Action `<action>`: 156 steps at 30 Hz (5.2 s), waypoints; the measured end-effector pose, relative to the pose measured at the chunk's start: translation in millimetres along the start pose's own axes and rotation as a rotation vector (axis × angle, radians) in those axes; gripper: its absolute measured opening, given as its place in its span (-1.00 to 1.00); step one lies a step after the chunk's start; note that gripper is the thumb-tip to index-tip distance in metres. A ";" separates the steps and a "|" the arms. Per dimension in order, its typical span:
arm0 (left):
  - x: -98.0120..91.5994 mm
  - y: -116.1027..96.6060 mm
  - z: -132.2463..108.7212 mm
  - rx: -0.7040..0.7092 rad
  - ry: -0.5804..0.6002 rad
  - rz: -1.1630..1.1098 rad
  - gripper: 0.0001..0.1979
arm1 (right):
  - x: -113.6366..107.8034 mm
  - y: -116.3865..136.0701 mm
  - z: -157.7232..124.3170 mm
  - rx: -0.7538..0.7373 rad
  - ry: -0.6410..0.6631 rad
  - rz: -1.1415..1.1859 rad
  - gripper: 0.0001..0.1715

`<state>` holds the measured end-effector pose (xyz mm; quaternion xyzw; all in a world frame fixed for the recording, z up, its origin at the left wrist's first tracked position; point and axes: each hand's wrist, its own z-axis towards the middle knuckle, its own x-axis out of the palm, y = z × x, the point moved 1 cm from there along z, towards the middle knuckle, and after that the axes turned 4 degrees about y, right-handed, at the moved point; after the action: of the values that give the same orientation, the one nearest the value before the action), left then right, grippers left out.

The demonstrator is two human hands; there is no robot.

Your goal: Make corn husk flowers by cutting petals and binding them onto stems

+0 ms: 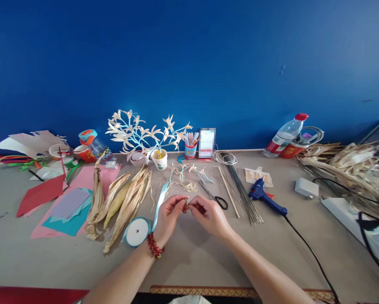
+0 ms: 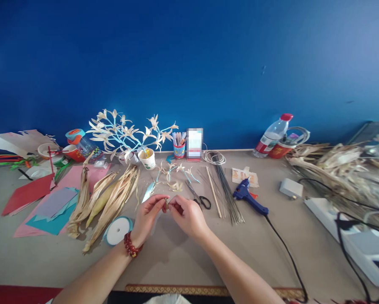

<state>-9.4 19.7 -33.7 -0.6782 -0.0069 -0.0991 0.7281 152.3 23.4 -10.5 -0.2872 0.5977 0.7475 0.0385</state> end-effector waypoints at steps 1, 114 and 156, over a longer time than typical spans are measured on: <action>0.6 -0.3 0.2 -0.009 -0.001 -0.014 -0.79 | -0.1 0.1 0.0 0.001 -0.001 -0.002 -0.86; -0.8 -8.0 -6.0 0.186 0.008 0.093 -0.86 | -7.9 10.6 -14.1 -0.347 -0.191 -0.078 -0.89; -0.1 -17.4 -9.4 0.432 -0.019 0.393 -0.90 | -1.8 7.1 -7.1 -0.308 -0.139 0.129 -0.84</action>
<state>-13.4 9.3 -17.3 -0.4967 0.0970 0.0541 0.8608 153.6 15.4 -4.4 -0.1983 0.4892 0.8492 -0.0127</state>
